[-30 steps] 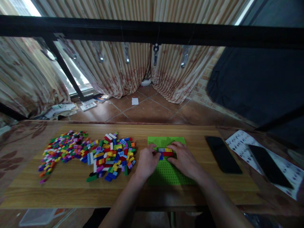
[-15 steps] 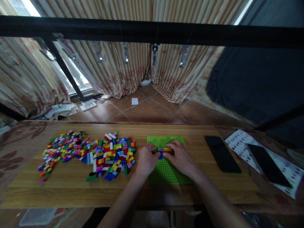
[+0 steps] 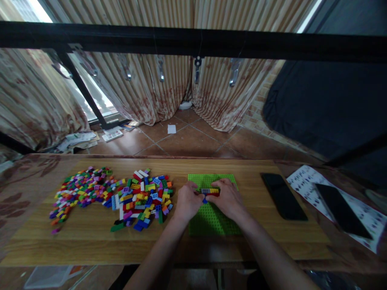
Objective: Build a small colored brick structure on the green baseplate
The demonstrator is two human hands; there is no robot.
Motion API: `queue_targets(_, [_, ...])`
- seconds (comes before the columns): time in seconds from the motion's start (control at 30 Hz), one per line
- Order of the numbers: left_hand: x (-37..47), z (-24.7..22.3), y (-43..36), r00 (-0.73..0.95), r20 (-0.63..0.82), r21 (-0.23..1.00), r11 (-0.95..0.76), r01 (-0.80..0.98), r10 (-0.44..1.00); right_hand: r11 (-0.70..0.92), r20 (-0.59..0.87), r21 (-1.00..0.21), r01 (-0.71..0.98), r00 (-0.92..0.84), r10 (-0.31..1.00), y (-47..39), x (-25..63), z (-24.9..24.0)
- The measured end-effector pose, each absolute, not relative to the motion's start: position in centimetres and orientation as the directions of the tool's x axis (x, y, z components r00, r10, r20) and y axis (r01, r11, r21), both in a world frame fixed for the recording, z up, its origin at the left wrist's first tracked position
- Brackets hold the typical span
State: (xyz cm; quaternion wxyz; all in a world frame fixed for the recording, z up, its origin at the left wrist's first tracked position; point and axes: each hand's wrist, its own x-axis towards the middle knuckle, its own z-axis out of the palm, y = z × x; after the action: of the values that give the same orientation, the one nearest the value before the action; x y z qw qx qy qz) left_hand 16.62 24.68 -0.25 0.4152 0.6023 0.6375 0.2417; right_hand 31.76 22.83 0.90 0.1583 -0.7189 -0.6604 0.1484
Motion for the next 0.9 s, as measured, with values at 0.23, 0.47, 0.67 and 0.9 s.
queue_targets(0.23, [16.6, 0.1, 24.6, 0.077, -0.245, 0.805, 0.159, 0.571, 0.966, -0.089, -0.032, -0.416, 0.905, 0.083, 0.996, 23.0, 31.7, 1.1])
queue_targets(0.47, [16.4, 0.6, 23.7, 0.102, -0.168, 0.791, 0.072, 0.607, 0.981, -0.060, -0.051, -0.476, 0.878, 0.040, 0.998, 23.2, 32.6, 1.3])
queue_targets(0.67, [15.4, -0.1, 23.6, 0.183, -0.214, 0.889, 0.113, 0.444, 0.959, -0.028, 0.010, -0.612, 0.791, 0.044, 0.999, 23.3, 33.9, 1.6])
queue_targets(0.9, [13.8, 0.4, 23.8, 0.184, -0.046, 0.964, -0.005, 0.266, 0.982, 0.158, 0.184, -0.584, 0.796, -0.059, 0.981, 22.5, 32.9, 3.0])
